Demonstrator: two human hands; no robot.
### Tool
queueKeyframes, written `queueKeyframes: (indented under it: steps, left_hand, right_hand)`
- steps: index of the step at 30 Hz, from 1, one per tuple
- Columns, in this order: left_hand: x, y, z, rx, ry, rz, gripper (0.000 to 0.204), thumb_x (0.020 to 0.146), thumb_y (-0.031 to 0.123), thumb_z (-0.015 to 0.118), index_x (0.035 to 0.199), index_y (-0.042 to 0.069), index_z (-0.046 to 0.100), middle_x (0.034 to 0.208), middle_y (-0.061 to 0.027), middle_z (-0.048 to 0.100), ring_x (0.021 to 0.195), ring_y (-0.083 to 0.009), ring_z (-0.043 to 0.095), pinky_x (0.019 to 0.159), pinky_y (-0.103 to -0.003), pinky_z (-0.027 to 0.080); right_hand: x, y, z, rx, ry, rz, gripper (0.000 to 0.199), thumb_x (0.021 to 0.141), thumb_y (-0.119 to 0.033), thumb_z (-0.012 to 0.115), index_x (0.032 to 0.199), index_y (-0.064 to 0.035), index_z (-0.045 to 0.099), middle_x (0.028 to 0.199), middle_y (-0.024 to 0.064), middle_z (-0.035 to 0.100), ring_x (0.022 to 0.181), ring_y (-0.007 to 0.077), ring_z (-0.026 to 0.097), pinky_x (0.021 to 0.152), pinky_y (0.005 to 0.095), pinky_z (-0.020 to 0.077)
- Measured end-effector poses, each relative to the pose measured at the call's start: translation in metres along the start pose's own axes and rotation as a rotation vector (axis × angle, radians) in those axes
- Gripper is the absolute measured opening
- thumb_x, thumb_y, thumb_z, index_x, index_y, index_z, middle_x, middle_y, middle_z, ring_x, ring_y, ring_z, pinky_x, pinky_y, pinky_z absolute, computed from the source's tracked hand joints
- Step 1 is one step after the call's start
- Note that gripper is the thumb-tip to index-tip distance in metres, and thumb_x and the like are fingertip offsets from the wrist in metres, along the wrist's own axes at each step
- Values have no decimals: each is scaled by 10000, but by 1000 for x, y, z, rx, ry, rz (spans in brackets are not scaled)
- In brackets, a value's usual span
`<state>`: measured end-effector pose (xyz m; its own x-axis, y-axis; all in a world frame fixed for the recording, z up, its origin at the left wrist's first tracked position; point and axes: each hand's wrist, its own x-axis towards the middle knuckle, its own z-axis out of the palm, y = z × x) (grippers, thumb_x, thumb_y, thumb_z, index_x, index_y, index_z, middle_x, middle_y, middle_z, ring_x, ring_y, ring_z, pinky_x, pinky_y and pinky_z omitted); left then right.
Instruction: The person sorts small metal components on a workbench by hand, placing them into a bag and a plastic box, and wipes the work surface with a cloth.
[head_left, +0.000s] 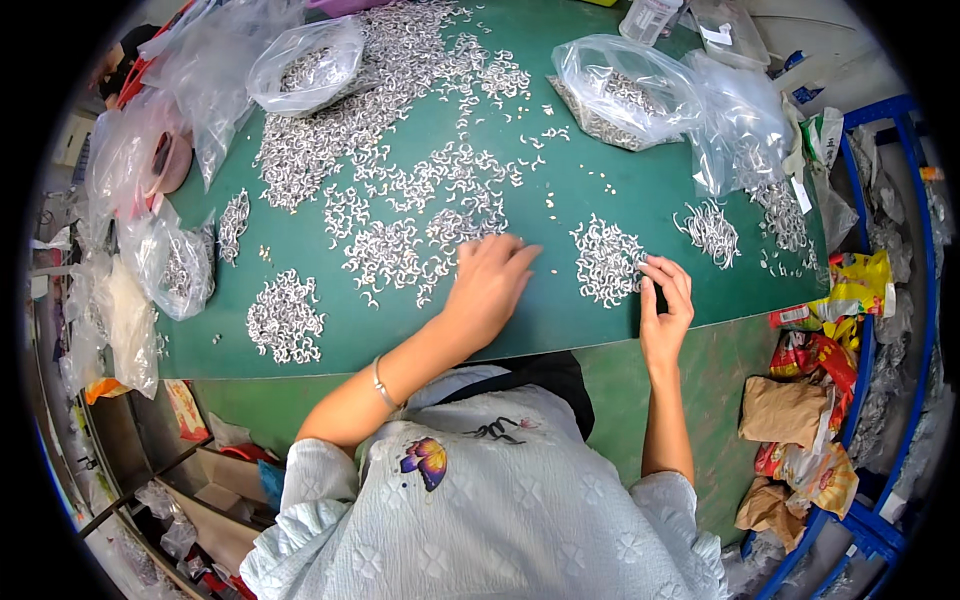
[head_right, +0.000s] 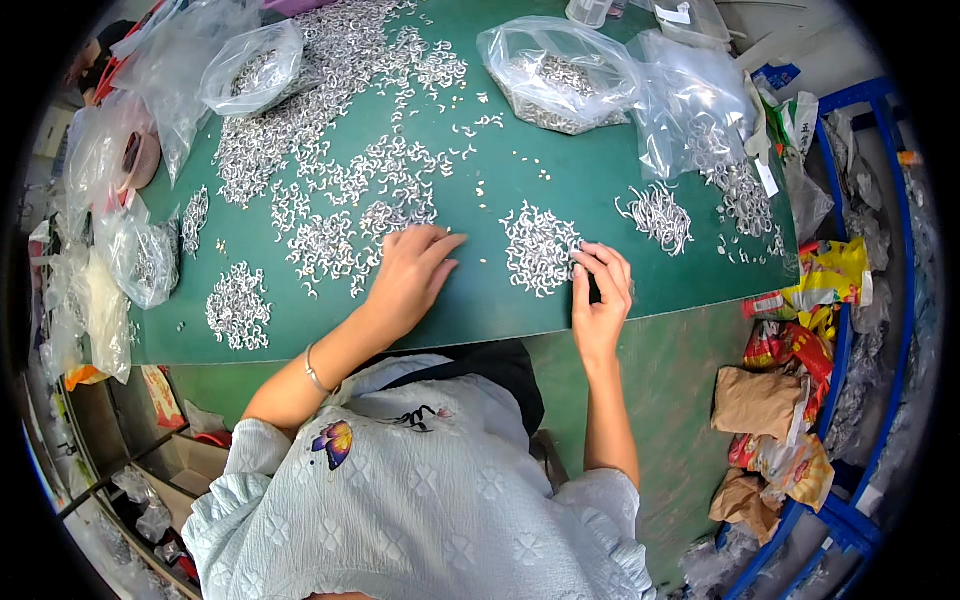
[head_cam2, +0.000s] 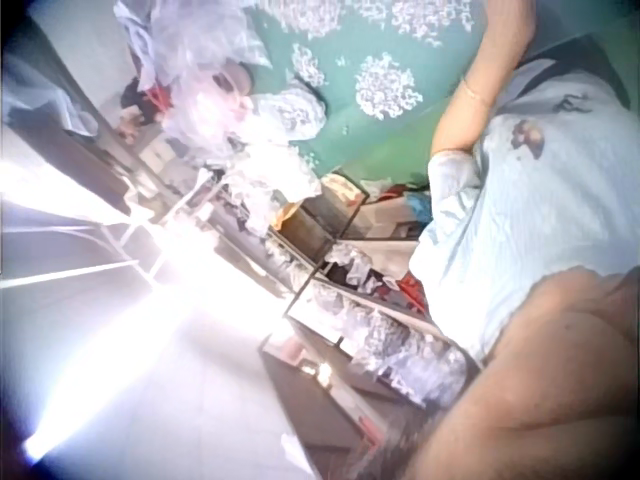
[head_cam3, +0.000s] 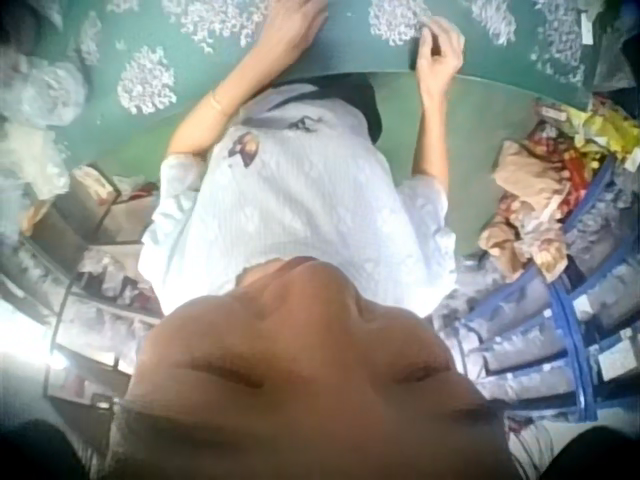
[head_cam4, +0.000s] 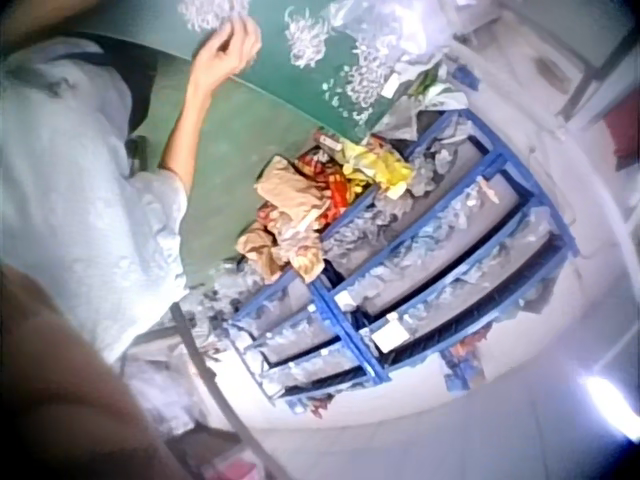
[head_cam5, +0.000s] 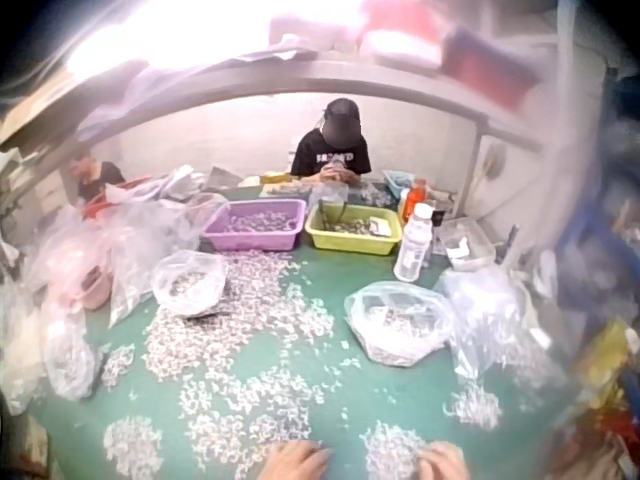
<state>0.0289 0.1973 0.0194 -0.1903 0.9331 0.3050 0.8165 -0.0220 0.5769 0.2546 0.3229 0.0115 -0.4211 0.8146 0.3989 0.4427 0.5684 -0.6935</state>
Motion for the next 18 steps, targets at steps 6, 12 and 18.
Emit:
queueKeyframes:
  steps: [6, 12, 18]
  left_hand:
    - [46, 4, 34, -43, -69, 73, 284, 830, 58, 656, 1112, 92, 650, 936, -62, 538, 911, -244, 521, 807, -380, 344]
    - [53, 5, 40, -14, -108, 42, 211, 794, 70, 705, 997, 77, 647, 924, -59, 553, 910, -235, 538, 802, -368, 347]
    - [58, 5, 35, -93, -124, -27, 186, 764, 56, 733, 918, 65, 629, 861, -61, 571, 833, -228, 562, 782, -350, 368]
  right_hand:
    - [-4, 4, 13, -127, 91, -84, 164, 821, 17, 628, 968, -22, 688, 1117, 101, 633, 1114, 323, 556, 925, 413, 425]
    - [-5, 7, 16, -155, 150, -100, 160, 807, 25, 635, 961, 3, 675, 1092, 123, 626, 1078, 344, 567, 893, 427, 433]
    - [-5, 8, 19, -154, 161, -97, 163, 801, 30, 638, 960, 13, 672, 1082, 131, 625, 1057, 349, 570, 879, 427, 439]
